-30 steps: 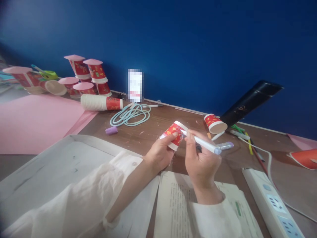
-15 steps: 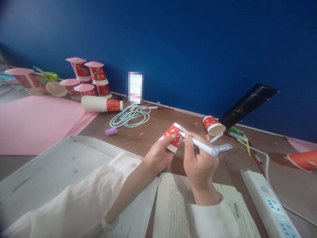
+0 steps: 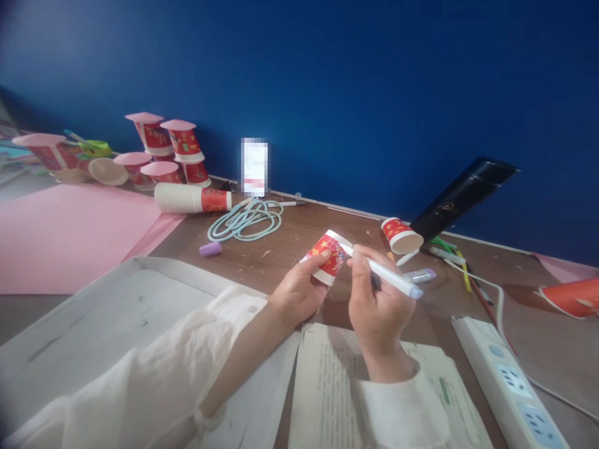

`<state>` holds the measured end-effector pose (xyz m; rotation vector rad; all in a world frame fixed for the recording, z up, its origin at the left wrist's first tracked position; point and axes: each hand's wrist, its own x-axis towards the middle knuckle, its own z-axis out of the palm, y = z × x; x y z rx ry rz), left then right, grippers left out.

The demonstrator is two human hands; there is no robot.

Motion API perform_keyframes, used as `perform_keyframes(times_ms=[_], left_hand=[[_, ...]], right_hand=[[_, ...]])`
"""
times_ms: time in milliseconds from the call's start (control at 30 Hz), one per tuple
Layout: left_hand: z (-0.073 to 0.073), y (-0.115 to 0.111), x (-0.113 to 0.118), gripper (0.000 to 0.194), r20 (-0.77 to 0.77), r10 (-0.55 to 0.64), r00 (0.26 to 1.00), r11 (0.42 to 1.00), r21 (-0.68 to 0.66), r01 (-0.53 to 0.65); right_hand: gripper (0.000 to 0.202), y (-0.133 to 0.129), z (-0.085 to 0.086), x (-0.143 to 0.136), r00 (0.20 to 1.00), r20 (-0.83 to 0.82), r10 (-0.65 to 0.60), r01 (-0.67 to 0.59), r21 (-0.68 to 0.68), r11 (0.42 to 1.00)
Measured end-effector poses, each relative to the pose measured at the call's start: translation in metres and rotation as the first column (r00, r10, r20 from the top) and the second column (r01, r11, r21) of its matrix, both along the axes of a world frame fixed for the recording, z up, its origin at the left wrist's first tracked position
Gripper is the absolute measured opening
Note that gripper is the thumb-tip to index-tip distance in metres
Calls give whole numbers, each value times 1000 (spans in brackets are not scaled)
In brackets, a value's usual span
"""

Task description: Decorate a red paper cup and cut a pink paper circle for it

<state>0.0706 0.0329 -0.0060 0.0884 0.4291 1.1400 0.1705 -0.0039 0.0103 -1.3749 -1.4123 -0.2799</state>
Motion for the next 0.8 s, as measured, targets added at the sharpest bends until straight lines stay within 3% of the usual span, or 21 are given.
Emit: perform_keyframes(times_ms=[133,267,333,400,467,533,633,800], left_hand=[[1,1,0,12,10,-22,1000,999,-25,22],[2,1,0,14,21,-81,996,997,6,81],[1,0,0,17,41,-110,993,993,56,107],[1,-1,-1,18,67,-128,990,987,106,120],[2,-2,-2,19,85,-141,986,983,135,128],[3,-3,-2,19,93,-148,985,981,143,134],[5,-4,-3,20,95,-150,984,978,160,134],[6,-4,-3,19,98,-169,981,971,188,149]], right_hand=[[24,2,2,0,979,-192,64,-48,83,995],[25,12,-7,6,905,-415,90,-78,45,996],[27,18,-13,9,772,-619,145,-158,33,987],[35,24,-17,9,586,-787,193,-265,39,963],[41,27,-21,8,430,-875,224,-367,58,929],[45,28,-24,6,343,-905,251,-447,78,891],[44,28,-29,1,314,-906,283,-508,91,856],[51,26,-33,-4,384,-879,283,-532,40,846]])
